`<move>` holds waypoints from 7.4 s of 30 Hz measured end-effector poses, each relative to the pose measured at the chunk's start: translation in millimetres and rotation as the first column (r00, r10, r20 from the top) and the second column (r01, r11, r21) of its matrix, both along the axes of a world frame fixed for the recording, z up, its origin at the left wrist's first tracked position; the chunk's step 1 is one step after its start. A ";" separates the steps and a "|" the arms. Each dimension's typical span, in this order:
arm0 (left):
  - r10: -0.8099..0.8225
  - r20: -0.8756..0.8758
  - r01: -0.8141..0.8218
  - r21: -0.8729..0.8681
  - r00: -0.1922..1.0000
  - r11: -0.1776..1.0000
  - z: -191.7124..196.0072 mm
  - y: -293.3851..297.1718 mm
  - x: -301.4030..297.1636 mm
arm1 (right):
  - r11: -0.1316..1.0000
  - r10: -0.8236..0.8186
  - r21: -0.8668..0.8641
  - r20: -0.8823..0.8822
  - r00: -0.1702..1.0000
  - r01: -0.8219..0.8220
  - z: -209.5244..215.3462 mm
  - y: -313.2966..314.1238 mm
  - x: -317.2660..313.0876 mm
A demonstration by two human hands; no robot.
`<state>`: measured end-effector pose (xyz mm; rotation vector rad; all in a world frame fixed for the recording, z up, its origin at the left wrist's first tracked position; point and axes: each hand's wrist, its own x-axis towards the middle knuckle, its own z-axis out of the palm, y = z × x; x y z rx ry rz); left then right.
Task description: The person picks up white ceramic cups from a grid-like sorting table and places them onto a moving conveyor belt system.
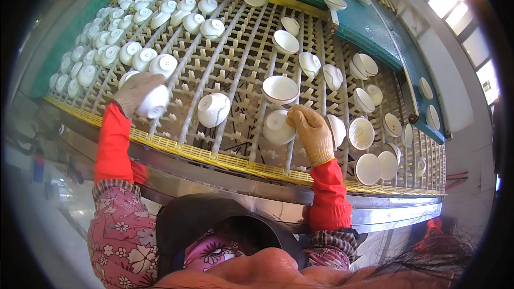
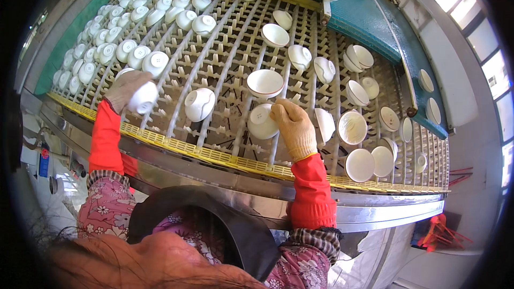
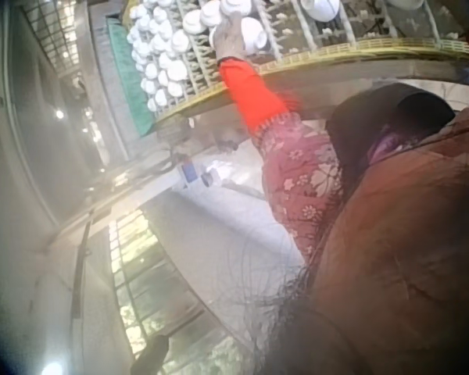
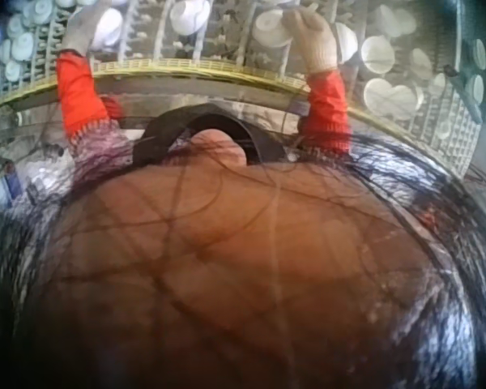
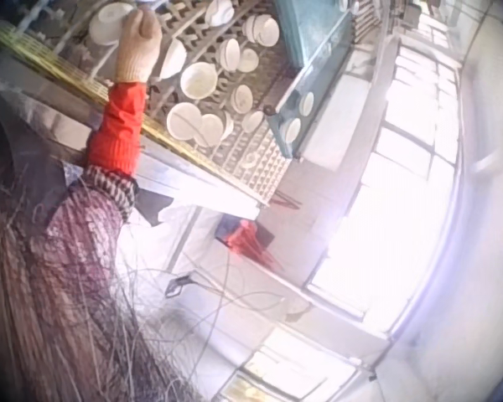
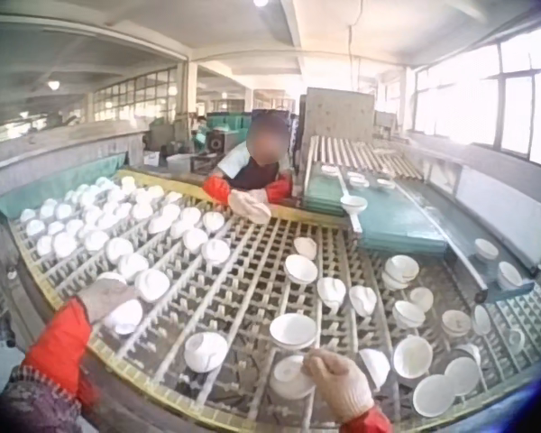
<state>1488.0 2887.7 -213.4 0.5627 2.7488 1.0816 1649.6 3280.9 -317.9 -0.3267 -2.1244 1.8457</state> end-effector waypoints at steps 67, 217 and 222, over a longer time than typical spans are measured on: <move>-0.058 -0.827 0.041 -0.042 0.559 0.998 -37.3 249.6 -31.7 | 0.784 -0.474 0.569 0.292 0.831 0.247 -21.8 158.1 50.3; -0.457 -0.301 0.375 -0.293 0.837 0.880 -96.6 392.2 121.5 | 0.625 -0.032 0.771 0.183 0.983 -0.123 23.8 124.9 51.1; -0.334 -0.110 0.344 0.078 0.936 0.936 -95.2 403.8 129.9 | 0.649 -0.150 0.753 0.270 0.951 -0.111 30.2 138.6 50.8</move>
